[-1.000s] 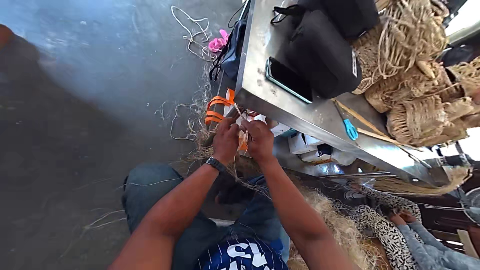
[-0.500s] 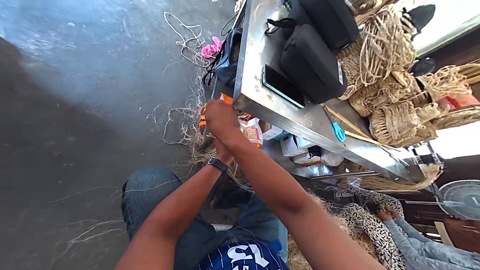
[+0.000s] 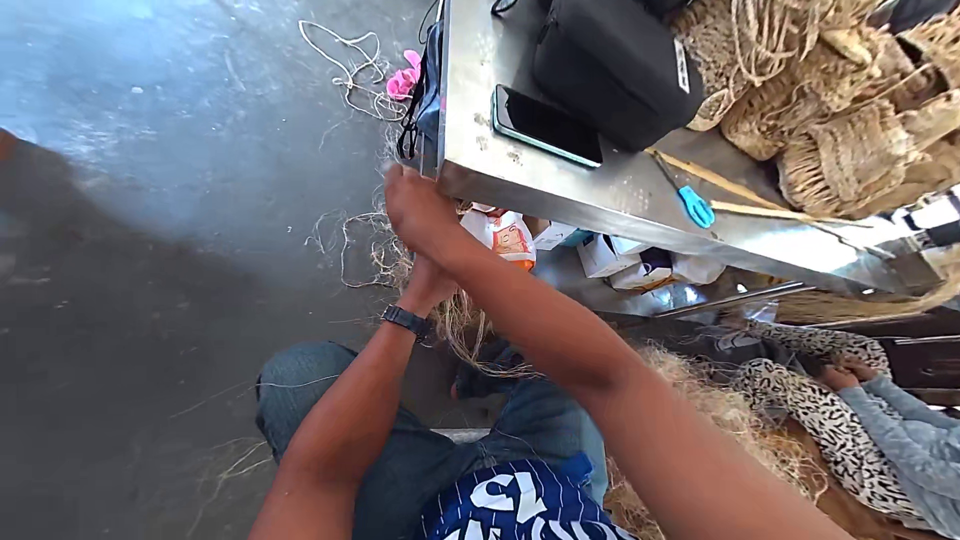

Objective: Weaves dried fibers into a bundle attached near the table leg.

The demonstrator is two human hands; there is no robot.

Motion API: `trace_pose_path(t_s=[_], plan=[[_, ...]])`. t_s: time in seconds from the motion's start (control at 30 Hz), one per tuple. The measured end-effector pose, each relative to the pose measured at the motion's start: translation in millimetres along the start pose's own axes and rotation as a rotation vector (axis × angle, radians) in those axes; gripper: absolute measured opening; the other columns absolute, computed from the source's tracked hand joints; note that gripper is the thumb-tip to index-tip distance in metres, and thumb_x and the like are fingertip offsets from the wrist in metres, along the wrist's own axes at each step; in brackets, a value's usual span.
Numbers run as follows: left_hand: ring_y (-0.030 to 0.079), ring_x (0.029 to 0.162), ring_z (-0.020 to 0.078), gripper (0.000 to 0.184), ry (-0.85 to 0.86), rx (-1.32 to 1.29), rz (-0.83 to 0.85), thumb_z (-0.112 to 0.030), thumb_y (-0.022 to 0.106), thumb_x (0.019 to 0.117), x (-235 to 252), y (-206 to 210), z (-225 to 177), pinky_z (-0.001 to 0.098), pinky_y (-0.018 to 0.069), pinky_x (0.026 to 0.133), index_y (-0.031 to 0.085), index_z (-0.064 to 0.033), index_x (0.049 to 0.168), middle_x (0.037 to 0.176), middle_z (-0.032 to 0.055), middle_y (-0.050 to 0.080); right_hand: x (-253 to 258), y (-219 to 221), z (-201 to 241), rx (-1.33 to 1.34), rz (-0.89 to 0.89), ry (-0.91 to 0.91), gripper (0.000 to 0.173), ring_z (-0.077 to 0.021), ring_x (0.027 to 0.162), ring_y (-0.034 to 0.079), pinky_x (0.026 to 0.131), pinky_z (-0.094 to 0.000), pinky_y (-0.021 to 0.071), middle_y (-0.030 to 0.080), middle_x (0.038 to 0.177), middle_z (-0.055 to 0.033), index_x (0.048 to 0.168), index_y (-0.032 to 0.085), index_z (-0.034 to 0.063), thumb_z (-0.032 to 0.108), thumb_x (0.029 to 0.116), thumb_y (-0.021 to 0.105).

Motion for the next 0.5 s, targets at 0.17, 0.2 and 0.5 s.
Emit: trace_pose_path(t_s=[0.17, 0.2, 0.5], plan=[[0.064, 0.114, 0.0235, 0.027, 0.036, -0.1, -0.028, -0.007, 0.061, 0.0972, -8, -19, -4, 0.0436, 0.0507, 0.102, 0.066, 0.0035, 0.122, 0.118, 0.0173, 0.068, -113, -28, -39, 0.136, -0.258, -0.386, 0.042, -0.0234, 0.112, 0.069, 0.096, -0.0434, 0.0574, 0.072, 0.12, -0.01, 0.149, 0.056, 0.0161, 0.023, 0.1072, 0.05], [0.064, 0.116, 0.0275, 0.026, 0.057, -0.016, 0.003, -0.01, 0.053, 0.1026, 3, -19, -5, 0.0487, 0.0502, 0.104, 0.066, 0.0021, 0.122, 0.121, 0.019, 0.067, -120, -33, -66, 0.23, -0.306, -0.354, 0.036, -0.0213, 0.112, 0.07, 0.098, -0.0433, 0.0572, 0.073, 0.12, -0.0094, 0.139, 0.065, 0.0123, 0.019, 0.1071, 0.049], [0.064, 0.087, 0.0198, 0.034, -0.049, 0.122, 0.044, -0.023, 0.039, 0.1112, 11, -18, -5, 0.0425, 0.0547, 0.084, 0.063, -0.0002, 0.116, 0.099, 0.0121, 0.066, -64, 65, -161, 1.109, 0.108, -0.045, 0.041, -0.019, 0.108, 0.069, 0.097, -0.0383, 0.0566, 0.07, 0.122, -0.0139, 0.139, 0.058, 0.0003, 0.026, 0.1072, 0.055]])
Point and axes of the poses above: each hand's wrist, its own x-axis towards the middle knuckle, its own y-axis out of the palm, z = x × y, the point moved 9 cm from there along x, towards the middle knuckle
